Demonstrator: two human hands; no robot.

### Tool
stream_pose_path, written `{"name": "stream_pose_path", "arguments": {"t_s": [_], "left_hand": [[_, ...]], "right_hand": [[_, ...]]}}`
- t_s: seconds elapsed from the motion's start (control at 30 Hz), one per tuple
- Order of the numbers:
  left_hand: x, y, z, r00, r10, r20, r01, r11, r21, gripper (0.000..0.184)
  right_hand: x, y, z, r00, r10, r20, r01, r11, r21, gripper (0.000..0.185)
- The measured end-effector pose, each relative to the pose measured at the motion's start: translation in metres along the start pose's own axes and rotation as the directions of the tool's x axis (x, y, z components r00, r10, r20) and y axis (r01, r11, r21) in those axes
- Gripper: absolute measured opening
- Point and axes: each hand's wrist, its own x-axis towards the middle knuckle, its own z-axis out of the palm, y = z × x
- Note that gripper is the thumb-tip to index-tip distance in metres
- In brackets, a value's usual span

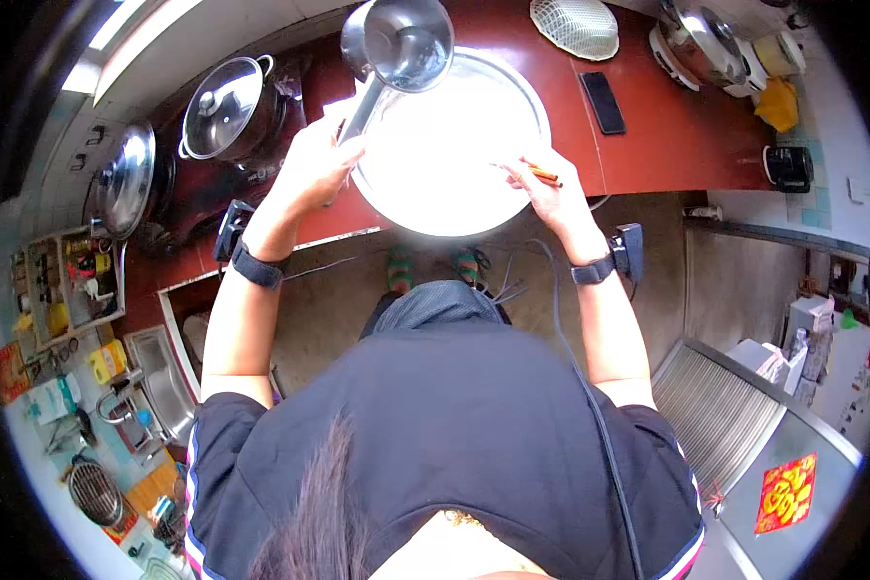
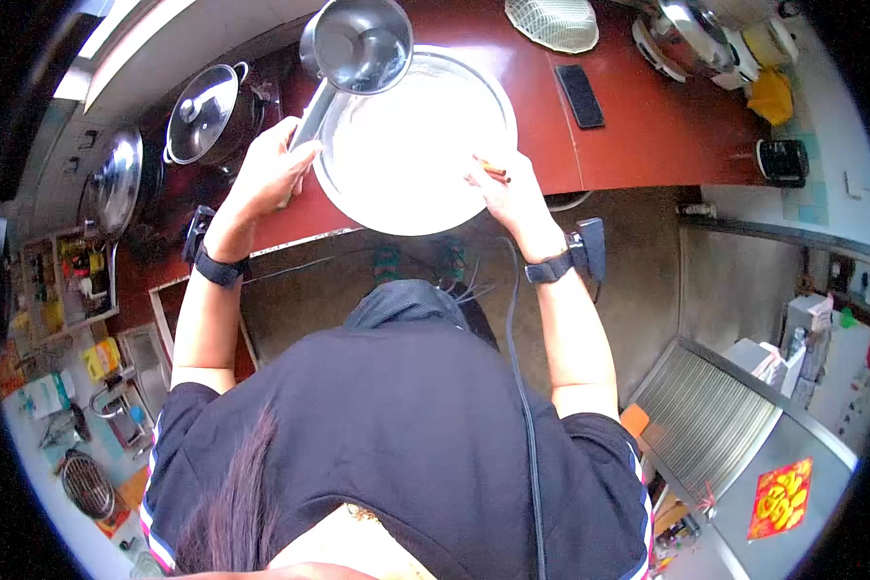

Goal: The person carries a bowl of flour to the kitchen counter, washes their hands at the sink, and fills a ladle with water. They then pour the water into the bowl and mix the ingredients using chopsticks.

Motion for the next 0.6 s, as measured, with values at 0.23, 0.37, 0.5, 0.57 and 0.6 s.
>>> {"name": "stream_pose_path", "arguments": {"t_s": [0.23,0.37,0.5,0.57,0.6], "left_hand": [[-0.012,0.016,0.002,0.983,-0.103,-0.153,0.130,0.975,0.180,0.025],[-0.024,0.008,-0.007,0.971,-0.141,-0.191,0.190,0.943,0.272,0.026],[-0.041,-0.013,-0.017,0.977,-0.044,-0.209,0.121,0.919,0.374,0.027],[-0.056,-0.019,-0.020,0.975,-0.031,-0.221,0.115,0.917,0.381,0.024],[-0.067,-0.014,-0.024,0.973,-0.084,-0.213,0.161,0.913,0.375,0.025]], "right_hand": [[0.008,-0.014,-0.027,0.982,-0.137,0.128,0.148,0.986,-0.079,0.015],[0.007,-0.024,-0.030,0.983,-0.119,0.138,0.130,0.988,-0.077,0.015],[0.006,-0.021,-0.030,0.988,-0.094,0.120,0.104,0.991,-0.080,0.015],[0.006,-0.020,-0.031,0.987,-0.113,0.116,0.124,0.989,-0.086,0.015],[0.004,-0.023,-0.029,0.986,-0.126,0.113,0.135,0.988,-0.076,0.015]]}}
